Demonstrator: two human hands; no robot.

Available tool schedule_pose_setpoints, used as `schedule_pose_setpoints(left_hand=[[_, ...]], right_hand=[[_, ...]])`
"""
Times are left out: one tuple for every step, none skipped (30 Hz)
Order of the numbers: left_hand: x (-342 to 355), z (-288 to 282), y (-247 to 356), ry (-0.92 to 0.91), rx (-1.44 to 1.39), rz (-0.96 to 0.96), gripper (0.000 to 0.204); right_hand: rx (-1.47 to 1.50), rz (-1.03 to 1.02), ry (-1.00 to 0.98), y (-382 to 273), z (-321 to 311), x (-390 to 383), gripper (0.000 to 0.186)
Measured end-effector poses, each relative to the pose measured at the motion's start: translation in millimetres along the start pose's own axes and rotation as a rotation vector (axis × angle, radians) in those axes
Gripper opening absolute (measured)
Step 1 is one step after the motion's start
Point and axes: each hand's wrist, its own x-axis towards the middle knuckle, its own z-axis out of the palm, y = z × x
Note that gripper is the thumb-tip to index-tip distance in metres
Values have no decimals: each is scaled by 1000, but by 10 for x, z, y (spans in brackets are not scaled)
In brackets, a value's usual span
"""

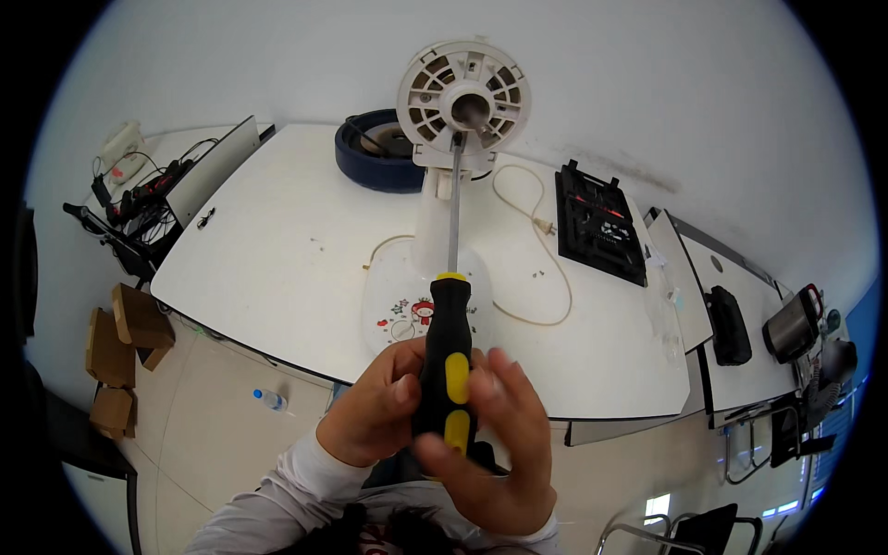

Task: The person uses a screwdriver to remove screws from a blue circular speaker and then from a white desk fan. They manipulate the fan's internal components, including the motor shaft, and place removed screws on the table.

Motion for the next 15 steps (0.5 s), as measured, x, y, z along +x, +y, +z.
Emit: schedule_pose_setpoints(left_hand=[[4,10,-17,-15,-19,-5,80],[12,13,-33,-29,-37,-9,80],[4,8,-54,-36,-58,-11,79],[-10,-5,-69,-67,-108,18,75],[-37,-8,-62,-55,-131,0,72],[-68,-4,-46,-46,-153,-19,70],[-92,-4,-38,-37,-176,-39,67],[-115,-15,-68,-84,-223,-4,56],[-138,-18,-76,-49,-241,-17,53],[-162,-16,-76,-16,-259,-30,51],[-185,-23,-80,18,-277,-43,49],[-211,-51,-98,11,-316,-26,45],[-219,-74,-104,4,-317,-21,45],[-221,-97,-107,-4,-318,-16,45],[-230,-118,-117,-9,-318,-10,46]], right_hand=[[111,142,49,-19,24,15,40],[237,280,119,-45,47,29,43],[369,408,202,-74,81,36,48],[472,510,263,-54,136,96,53],[575,612,323,-23,178,118,61],[639,700,42,135,121,99,72],[853,738,13,194,189,68,72],[1036,810,-63,209,195,62,71],[1222,877,-145,216,206,112,71],[1307,845,-210,257,231,142,69],[1391,810,-275,315,266,165,67],[1473,775,-343,355,289,192,65],[1479,774,-378,384,289,225,60],[1484,773,-412,421,280,254,56],[1491,772,-447,447,268,264,52]])
